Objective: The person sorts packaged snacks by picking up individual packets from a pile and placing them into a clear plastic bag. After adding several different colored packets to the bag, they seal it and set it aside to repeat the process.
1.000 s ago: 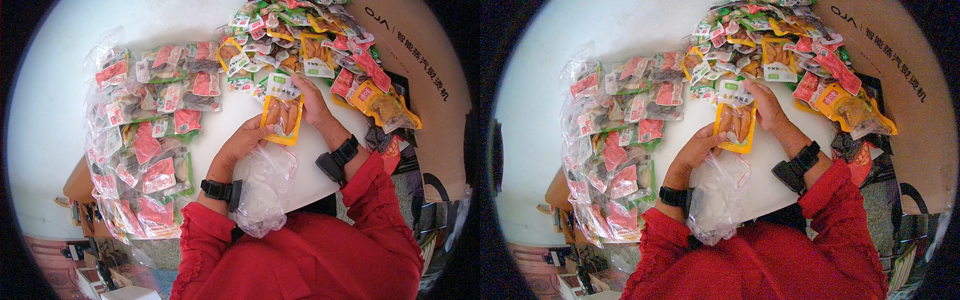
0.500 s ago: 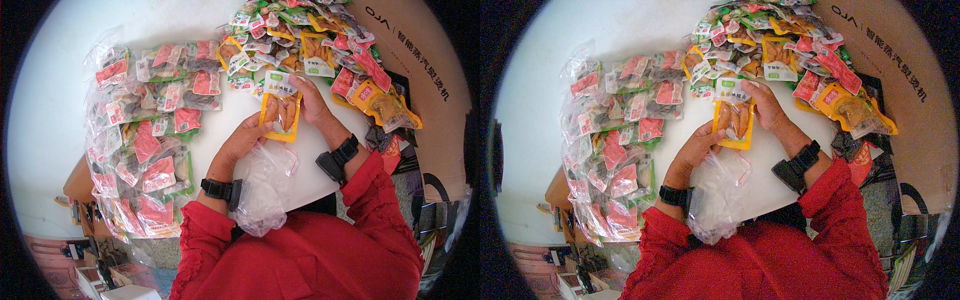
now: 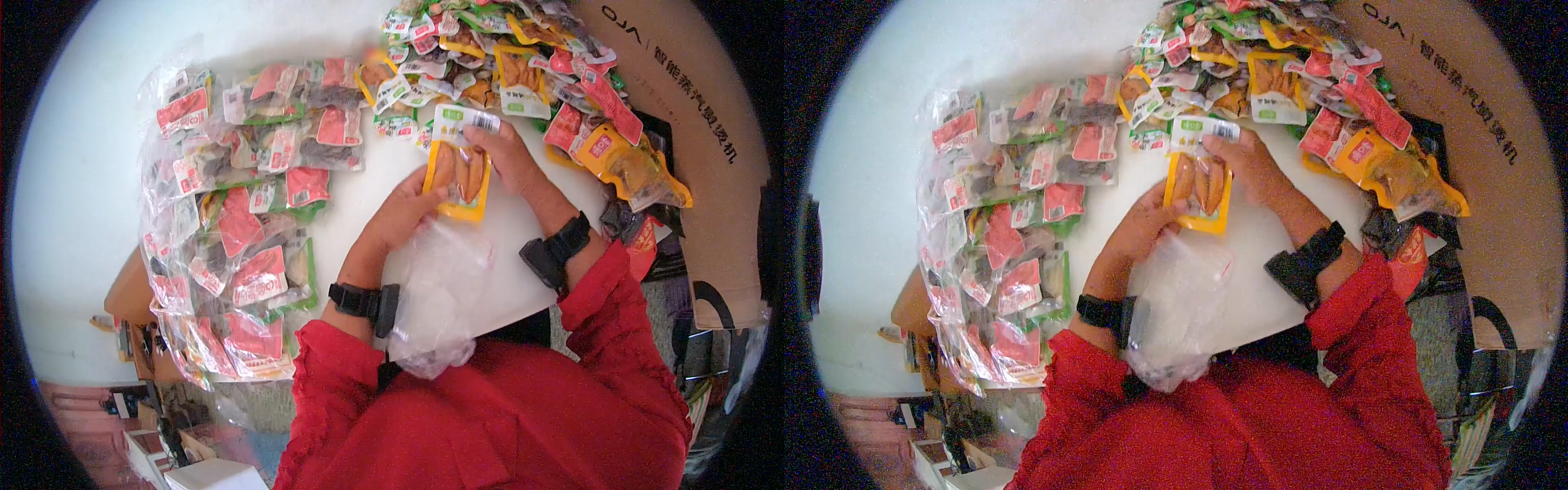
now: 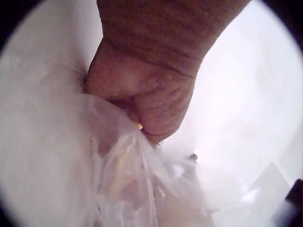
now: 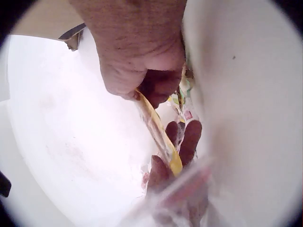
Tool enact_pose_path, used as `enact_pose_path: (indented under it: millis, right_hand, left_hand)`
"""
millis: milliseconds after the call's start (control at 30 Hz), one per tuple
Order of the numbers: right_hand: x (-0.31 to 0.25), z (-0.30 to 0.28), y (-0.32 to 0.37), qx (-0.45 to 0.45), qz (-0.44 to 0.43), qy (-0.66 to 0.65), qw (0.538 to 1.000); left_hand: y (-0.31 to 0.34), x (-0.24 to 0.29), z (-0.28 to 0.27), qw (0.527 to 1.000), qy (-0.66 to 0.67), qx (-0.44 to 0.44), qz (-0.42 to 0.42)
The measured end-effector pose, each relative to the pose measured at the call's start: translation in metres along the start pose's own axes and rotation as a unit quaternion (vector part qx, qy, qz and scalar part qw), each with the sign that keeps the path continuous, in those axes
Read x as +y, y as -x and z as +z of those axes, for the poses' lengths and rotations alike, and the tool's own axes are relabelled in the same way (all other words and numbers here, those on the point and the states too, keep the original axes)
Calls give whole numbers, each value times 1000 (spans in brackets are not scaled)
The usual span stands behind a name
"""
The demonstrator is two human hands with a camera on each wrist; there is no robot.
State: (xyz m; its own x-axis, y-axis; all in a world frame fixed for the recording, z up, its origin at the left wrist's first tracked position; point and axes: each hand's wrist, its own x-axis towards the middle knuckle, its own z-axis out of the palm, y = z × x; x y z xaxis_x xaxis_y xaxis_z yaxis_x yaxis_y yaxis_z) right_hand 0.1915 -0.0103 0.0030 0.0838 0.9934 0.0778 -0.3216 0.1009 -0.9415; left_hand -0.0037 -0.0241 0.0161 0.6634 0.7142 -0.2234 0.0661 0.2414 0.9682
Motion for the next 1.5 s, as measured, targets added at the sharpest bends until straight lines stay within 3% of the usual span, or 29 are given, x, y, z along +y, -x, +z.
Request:
enact_pose_path:
  millis: [67,133,233,367,533,667,767,833,867,933,967,1033,1067,1133,1167,1233,1367,1433,1500]
  right_hand:
    - [4,-7,-7,-8,-39,88,995]
    - [-1,-8,-2,26,-8,100,995]
    - [-13,-4,3,24,-15,155,988]
    - [-6,-3,0,-1,-66,176,982]
    - [-8,-2,3,-34,-7,163,986]
    - [-10,0,4,-44,5,198,979]
    - [-9,3,4,-79,48,108,990]
    - [-13,5,7,-120,69,126,982]
    - [-15,7,9,-119,69,126,982]
    - [-18,8,15,-223,91,202,949]
    - [-10,7,14,-223,92,202,949]
    - [1,11,14,-339,89,131,927]
    - [-6,11,17,-340,91,130,927]
    - [-28,8,25,-452,169,292,826]
    - [-30,7,25,-452,170,291,826]
    - [-32,4,21,-516,71,309,796]
    - [-6,0,16,-512,2,258,819]
    - [1,6,16,-357,180,68,914]
    - [-6,5,16,-353,168,96,915]
  left_hand:
    - [4,12,3,997,-58,45,39]
    - [3,11,2,990,-109,77,41]
    - [-4,2,1,933,-200,207,218]
    - [0,9,-2,896,-303,216,242]
    - [10,14,-1,931,-317,14,181]
    - [11,20,2,902,-386,14,192]
    - [10,23,11,885,-419,67,192]
    - [7,22,14,844,-451,102,273]
    - [5,19,13,844,-451,101,273]
    - [0,14,11,860,-385,170,287]
    - [-2,13,11,861,-385,169,287]
    - [-5,13,10,817,-411,219,340]
    - [-5,13,9,817,-411,220,338]
    - [-5,13,7,798,-437,237,342]
    - [-6,13,7,799,-436,238,340]
    - [-6,14,8,788,-444,235,355]
    - [-2,20,10,768,-468,235,368]
    - [2,23,8,842,-429,182,273]
    - [3,24,2,868,-361,169,295]
